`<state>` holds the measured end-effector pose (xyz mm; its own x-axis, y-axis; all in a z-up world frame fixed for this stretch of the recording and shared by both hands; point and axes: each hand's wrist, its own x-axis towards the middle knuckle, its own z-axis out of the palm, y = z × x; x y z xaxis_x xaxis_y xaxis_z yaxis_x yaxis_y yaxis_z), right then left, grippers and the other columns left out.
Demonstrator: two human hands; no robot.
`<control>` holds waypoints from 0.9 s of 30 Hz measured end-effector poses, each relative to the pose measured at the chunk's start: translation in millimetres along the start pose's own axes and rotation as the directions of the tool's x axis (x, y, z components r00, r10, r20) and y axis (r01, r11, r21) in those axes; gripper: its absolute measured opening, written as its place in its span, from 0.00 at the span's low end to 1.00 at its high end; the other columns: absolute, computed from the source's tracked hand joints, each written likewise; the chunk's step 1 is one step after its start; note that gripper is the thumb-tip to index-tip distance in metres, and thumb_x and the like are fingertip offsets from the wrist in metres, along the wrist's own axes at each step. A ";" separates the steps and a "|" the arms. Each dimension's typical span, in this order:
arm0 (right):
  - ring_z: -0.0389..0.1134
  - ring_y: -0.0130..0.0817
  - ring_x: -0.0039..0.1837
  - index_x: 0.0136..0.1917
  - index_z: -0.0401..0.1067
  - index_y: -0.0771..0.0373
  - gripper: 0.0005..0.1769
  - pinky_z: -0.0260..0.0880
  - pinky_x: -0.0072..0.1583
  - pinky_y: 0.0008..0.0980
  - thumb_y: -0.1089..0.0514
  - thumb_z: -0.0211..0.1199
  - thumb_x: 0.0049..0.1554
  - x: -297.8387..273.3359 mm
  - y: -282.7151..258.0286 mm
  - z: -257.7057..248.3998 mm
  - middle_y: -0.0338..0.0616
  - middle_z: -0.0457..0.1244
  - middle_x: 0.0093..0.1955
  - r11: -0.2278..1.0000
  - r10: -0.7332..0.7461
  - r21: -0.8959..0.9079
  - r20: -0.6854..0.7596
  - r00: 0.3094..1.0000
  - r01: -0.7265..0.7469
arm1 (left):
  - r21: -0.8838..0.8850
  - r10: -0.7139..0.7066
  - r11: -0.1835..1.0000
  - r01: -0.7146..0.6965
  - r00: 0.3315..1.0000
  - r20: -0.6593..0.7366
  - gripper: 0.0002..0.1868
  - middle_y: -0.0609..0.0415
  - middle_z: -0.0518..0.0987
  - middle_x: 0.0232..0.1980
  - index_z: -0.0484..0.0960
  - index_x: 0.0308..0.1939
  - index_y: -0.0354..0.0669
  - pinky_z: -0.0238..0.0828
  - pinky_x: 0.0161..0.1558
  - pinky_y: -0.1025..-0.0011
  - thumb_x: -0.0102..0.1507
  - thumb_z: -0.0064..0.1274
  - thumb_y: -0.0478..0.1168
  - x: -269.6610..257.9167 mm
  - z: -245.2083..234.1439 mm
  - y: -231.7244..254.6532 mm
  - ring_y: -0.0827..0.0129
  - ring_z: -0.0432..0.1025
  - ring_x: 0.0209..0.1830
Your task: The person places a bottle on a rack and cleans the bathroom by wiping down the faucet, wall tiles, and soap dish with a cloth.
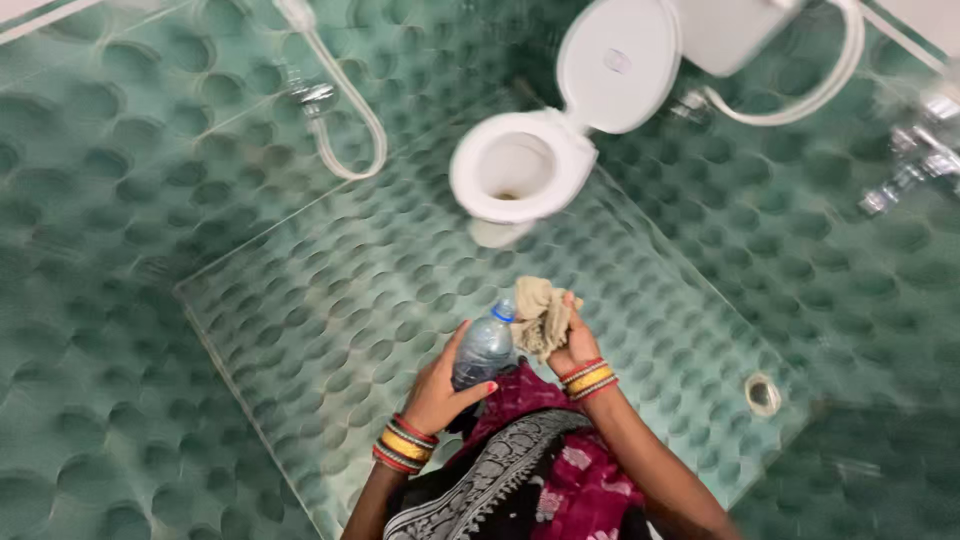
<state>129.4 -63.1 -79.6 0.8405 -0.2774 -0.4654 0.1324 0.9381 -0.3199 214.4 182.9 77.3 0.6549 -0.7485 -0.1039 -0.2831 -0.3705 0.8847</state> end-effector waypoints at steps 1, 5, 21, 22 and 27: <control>0.66 0.46 0.66 0.68 0.66 0.62 0.28 0.67 0.67 0.50 0.39 0.52 0.66 -6.3 -1.6 -2.1 0.48 0.66 0.65 0.999 -0.044 0.027 -0.023 0.999 0.045 | 0.004 0.022 1.000 -0.022 0.998 0.052 0.54 0.38 0.76 0.66 0.54 0.79 0.43 0.71 0.60 0.62 0.56 0.67 0.51 5.7 1.3 1.7 0.54 0.75 0.63; 0.72 0.45 0.56 0.64 0.69 0.62 0.21 0.75 0.57 0.49 0.49 0.58 0.62 -31.9 -16.7 -26.2 0.50 0.69 0.57 0.991 -0.132 0.027 -0.016 0.991 0.132 | -0.021 -0.011 1.000 0.015 0.984 0.180 0.52 0.41 0.80 0.61 0.55 0.78 0.46 0.72 0.58 0.64 0.55 0.67 0.49 24.4 19.8 5.8 0.57 0.79 0.58; 0.75 0.37 0.52 0.59 0.72 0.65 0.15 0.79 0.53 0.44 0.64 0.63 0.58 -85.0 -143.6 -101.2 0.44 0.71 0.52 0.808 -0.563 -0.098 -0.418 0.712 0.581 | -0.129 0.202 0.979 -0.159 0.854 0.480 0.51 0.41 0.77 0.66 0.58 0.77 0.43 0.69 0.61 0.65 0.54 0.70 0.44 135.1 140.8 49.8 0.59 0.75 0.64; 0.75 0.37 0.52 0.59 0.72 0.65 0.15 0.79 0.53 0.44 0.64 0.63 0.58 -84.1 -157.6 -100.4 0.44 0.71 0.52 0.793 -0.578 -0.088 -0.422 0.698 0.603 | -0.125 0.218 0.976 -0.179 0.841 0.496 0.51 0.41 0.77 0.66 0.58 0.77 0.43 0.69 0.61 0.65 0.54 0.70 0.44 149.1 148.5 54.2 0.59 0.75 0.64; 0.74 0.38 0.51 0.58 0.73 0.65 0.18 0.79 0.52 0.42 0.68 0.66 0.53 -70.8 -189.9 -145.9 0.44 0.71 0.51 0.710 -0.665 -0.089 -0.413 0.622 0.699 | -0.166 0.218 0.975 -0.145 0.757 0.616 0.50 0.44 0.81 0.62 0.57 0.76 0.43 0.72 0.57 0.68 0.55 0.67 0.42 187.5 199.6 73.4 0.62 0.79 0.57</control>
<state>-31.9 -251.8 -106.3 0.2181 -0.8819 -0.4179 0.6350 0.4534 -0.6255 176.7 -94.4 32.0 0.0020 -0.9861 -0.1661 -0.2550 -0.1612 0.9534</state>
